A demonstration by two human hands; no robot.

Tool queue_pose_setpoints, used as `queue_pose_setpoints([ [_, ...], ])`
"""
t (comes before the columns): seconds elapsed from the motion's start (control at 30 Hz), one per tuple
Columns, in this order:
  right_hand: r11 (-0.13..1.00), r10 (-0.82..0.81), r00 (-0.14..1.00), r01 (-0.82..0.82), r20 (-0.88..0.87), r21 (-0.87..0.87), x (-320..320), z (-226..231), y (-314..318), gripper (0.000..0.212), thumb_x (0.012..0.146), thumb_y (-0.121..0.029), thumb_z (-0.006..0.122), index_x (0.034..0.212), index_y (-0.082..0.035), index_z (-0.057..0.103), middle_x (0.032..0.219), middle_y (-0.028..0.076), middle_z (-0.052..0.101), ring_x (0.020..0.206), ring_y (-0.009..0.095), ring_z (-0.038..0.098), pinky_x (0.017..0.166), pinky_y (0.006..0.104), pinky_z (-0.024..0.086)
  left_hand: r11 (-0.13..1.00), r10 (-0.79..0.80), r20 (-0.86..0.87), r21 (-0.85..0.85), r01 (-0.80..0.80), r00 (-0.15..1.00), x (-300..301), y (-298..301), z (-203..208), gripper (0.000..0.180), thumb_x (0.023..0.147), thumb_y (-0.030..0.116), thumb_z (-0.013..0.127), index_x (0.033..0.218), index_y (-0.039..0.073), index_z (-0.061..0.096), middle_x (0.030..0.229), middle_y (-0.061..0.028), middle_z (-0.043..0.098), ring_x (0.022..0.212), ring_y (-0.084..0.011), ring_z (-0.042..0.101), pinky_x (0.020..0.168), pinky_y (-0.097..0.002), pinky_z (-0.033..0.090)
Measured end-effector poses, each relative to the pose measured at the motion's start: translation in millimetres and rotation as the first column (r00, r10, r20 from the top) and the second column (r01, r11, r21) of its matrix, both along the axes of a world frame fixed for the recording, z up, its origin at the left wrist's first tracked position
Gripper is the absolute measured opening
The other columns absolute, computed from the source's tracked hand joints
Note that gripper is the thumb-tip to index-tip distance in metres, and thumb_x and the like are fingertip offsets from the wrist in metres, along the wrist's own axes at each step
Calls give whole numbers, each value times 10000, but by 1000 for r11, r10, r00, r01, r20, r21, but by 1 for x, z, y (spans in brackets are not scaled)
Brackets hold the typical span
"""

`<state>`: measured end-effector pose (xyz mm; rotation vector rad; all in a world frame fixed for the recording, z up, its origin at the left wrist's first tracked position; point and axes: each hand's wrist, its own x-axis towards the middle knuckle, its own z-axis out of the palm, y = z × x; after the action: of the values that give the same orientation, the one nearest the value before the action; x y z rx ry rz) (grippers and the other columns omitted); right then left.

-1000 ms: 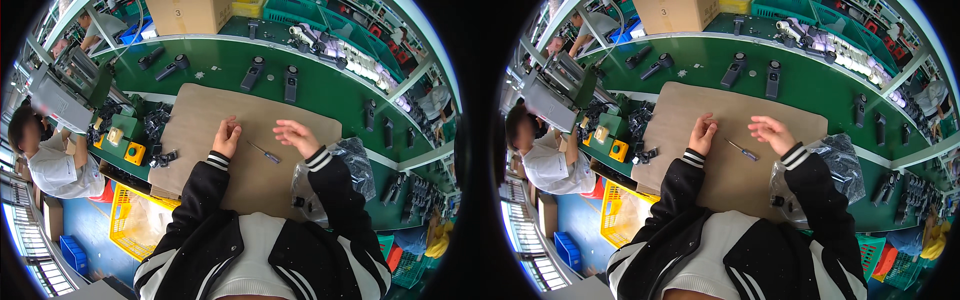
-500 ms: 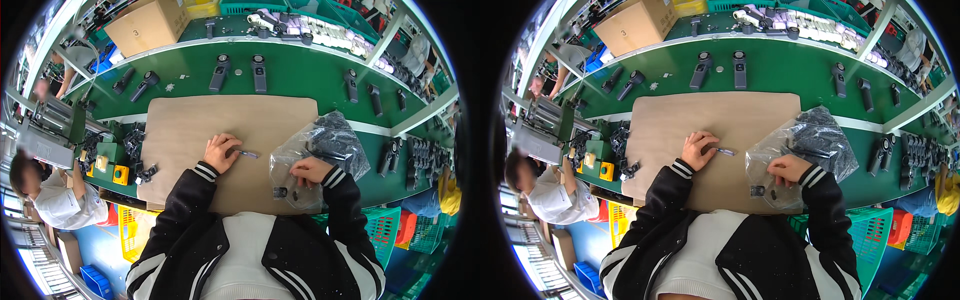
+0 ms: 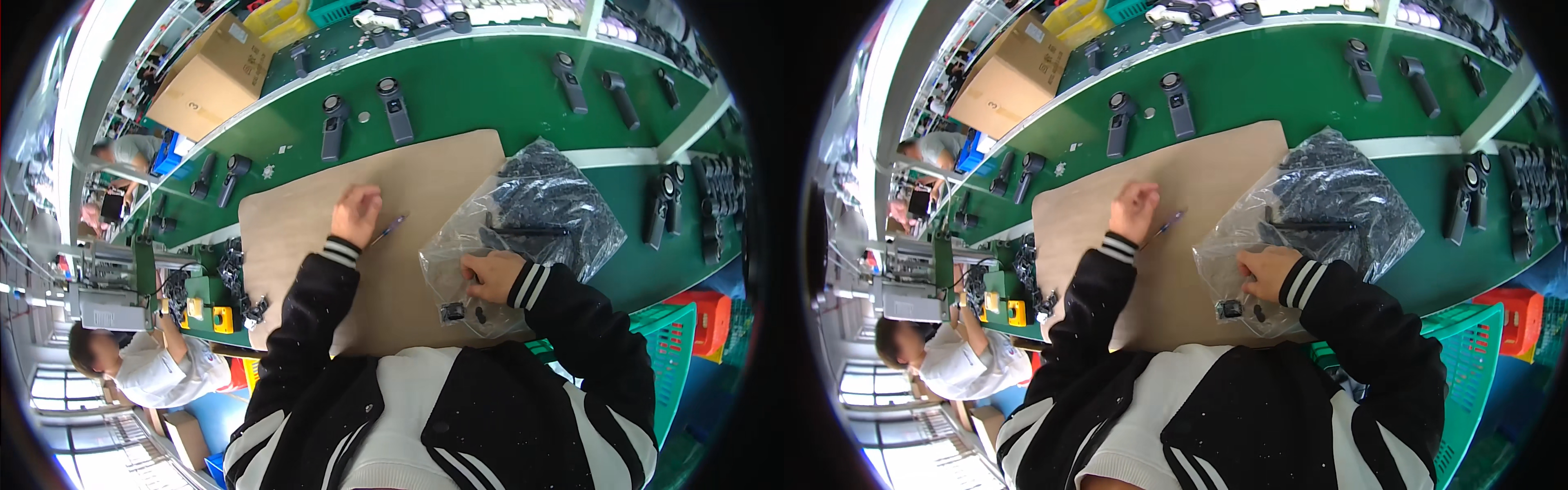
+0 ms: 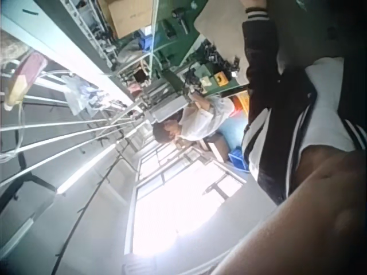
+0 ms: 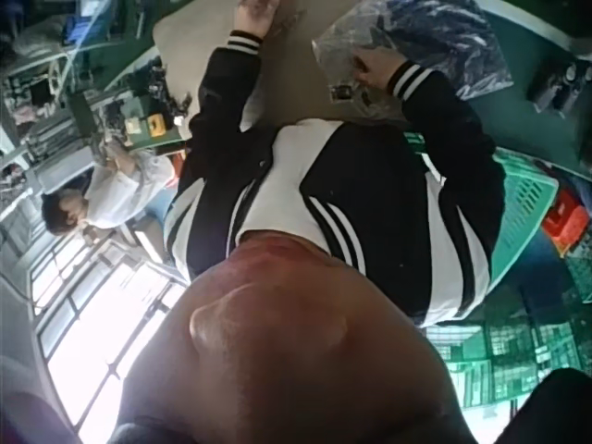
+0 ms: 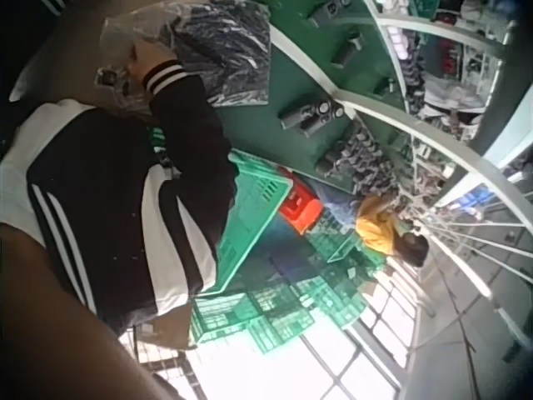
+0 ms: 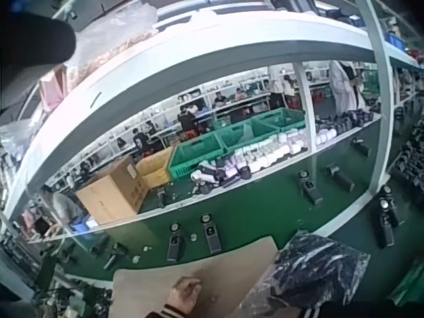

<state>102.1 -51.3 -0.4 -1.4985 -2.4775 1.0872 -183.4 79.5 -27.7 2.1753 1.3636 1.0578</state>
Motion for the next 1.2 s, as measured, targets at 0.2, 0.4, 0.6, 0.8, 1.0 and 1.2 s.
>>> queue_pose_setpoints([
  [0.2,999,-45,998,45,34,6,-2,2,-3,224,839,-295,619,941,-123,517,794,84,652,809,329,636,725,408,478,977,56,-354,211,22,933,35,142,6,287,764,-4,532,1019,99,617,985,-124,607,820,-333,622,697,-408,510],
  [0.4,998,-61,998,61,5,-21,-6,0,-6,232,844,-314,609,934,-119,521,809,101,658,814,342,637,732,420,484,966,247,-738,236,-102,628,56,206,-20,300,794,53,541,1082,114,597,1006,-157,588,862,-376,608,724,-453,517],
  [0.6,997,-68,997,67,-18,-38,-4,7,-5,223,851,-309,592,922,-108,528,817,116,667,810,356,637,729,431,490,962,251,-714,257,-89,654,54,218,-27,254,811,104,561,1060,99,608,975,-158,591,856,-387,601,725,-463,518],
  [0.8,998,-65,997,65,-43,10,-5,2,-6,204,865,-311,588,908,-122,523,794,85,667,798,332,638,726,415,484,947,230,-669,322,-3,706,54,213,-31,220,815,128,573,1021,77,628,955,-149,602,848,-374,601,717,-448,516],
  [1.0,998,-64,997,64,-47,-2,-4,2,-6,202,871,-306,581,912,-116,526,806,89,669,795,334,636,729,418,484,960,84,-646,257,113,759,75,207,-19,228,805,144,598,1015,66,641,945,-148,621,826,-363,609,721,-438,518],
  [1.2,998,-60,995,61,-80,18,-4,-5,-5,200,877,-305,577,916,-115,530,815,96,668,796,335,635,733,419,485,980,64,-658,183,77,751,89,206,-13,269,782,138,623,1041,67,646,934,-152,625,808,-364,617,728,-419,523],
])
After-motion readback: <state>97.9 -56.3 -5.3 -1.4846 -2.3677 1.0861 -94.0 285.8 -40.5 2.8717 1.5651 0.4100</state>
